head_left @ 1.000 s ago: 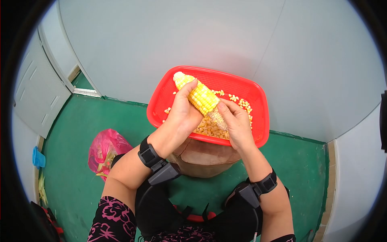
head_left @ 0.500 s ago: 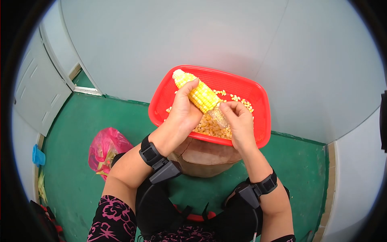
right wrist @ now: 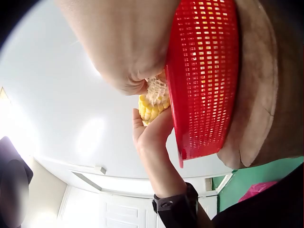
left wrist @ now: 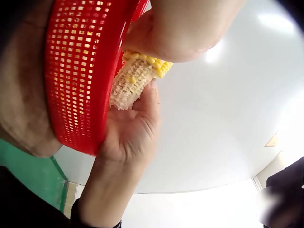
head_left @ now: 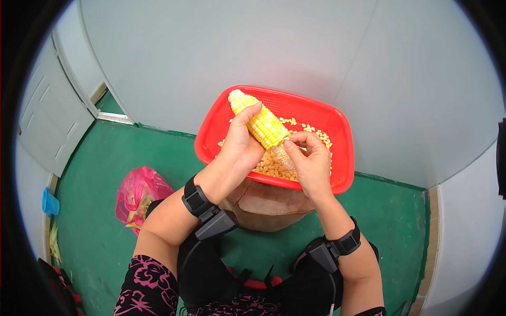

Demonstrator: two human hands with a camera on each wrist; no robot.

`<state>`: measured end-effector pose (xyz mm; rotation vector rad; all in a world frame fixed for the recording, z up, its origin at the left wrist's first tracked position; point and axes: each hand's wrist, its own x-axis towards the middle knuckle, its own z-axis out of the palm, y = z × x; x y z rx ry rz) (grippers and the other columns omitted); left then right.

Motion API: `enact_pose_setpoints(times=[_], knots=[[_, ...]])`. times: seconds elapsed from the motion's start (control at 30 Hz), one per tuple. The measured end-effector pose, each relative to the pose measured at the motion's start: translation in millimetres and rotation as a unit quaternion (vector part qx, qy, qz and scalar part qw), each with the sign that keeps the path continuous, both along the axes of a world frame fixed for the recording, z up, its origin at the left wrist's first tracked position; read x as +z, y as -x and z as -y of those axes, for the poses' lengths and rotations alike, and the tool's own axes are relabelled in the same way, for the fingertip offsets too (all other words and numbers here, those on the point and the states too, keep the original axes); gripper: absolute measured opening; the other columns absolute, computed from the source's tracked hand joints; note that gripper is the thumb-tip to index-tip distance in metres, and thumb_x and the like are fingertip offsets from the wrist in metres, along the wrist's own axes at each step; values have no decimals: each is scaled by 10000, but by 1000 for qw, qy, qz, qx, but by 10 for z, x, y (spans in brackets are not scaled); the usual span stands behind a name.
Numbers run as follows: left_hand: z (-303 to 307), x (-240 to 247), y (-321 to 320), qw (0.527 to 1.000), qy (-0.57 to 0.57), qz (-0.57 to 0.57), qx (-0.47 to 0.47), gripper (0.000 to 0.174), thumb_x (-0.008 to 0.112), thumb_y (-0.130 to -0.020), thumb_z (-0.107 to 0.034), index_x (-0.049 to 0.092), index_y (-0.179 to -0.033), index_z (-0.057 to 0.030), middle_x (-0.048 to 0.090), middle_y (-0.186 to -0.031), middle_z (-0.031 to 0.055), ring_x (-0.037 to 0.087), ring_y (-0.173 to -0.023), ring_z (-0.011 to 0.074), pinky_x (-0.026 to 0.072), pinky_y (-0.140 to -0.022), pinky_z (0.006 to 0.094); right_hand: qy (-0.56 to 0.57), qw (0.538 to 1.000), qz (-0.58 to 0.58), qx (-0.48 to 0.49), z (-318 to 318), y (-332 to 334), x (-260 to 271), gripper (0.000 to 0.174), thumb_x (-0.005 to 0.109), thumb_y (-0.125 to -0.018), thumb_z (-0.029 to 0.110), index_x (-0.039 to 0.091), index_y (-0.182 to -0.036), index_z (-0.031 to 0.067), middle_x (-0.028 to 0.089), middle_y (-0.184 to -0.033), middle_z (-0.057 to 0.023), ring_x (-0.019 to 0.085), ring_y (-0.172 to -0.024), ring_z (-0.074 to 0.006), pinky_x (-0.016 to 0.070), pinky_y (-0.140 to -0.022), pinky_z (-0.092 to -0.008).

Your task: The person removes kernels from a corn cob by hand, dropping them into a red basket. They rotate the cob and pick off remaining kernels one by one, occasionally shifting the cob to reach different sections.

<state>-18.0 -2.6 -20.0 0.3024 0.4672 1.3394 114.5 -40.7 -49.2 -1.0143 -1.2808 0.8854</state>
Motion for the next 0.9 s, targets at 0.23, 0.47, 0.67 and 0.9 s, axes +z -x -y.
enact_pose_setpoints(times=[0.23, 0.47, 0.67, 0.9], knots=[[13, 23, 16, 1000, 13, 0, -5, 325, 532, -819, -160, 433, -1106, -45, 506, -1101, 108, 478, -1055, 270, 350, -958, 458, 14, 1000, -10, 20, 3, 7, 1, 74, 616, -771, 40, 568, -818, 10, 523, -846, -54, 547, -756, -119, 472, -661, -249], [11, 86, 38, 999, 25, 40, -17, 316, 538, -811, -172, 451, -1090, -54, 506, -1103, 110, 476, -1054, 277, 342, -958, 466, -59, 998, -24, 21, 33, 32, 56, 68, 592, -791, 30, 550, -845, 19, 541, -846, -38, 524, -812, -103, 450, -714, -240], [-19, 101, 58, 998, 34, 43, 24, 293, 539, -808, -190, 458, -1063, -72, 517, -1051, 79, 491, -1011, 250, 362, -933, 439, 101, 977, -189, -13, -53, -115, -28, 99, 599, -798, 60, 556, -887, 64, 560, -852, -3, 524, -787, -88, 420, -690, -220], [39, 93, -29, 1000, -4, 25, 16, 331, 597, -805, -305, 474, -1033, -100, 548, -944, 88, 526, -921, 257, 418, -863, 439, 155, 955, -231, 98, 12, -37, 147, 216, 596, -844, 203, 579, -932, 7, 574, -828, -15, 514, -771, -67, 415, -715, -204]])
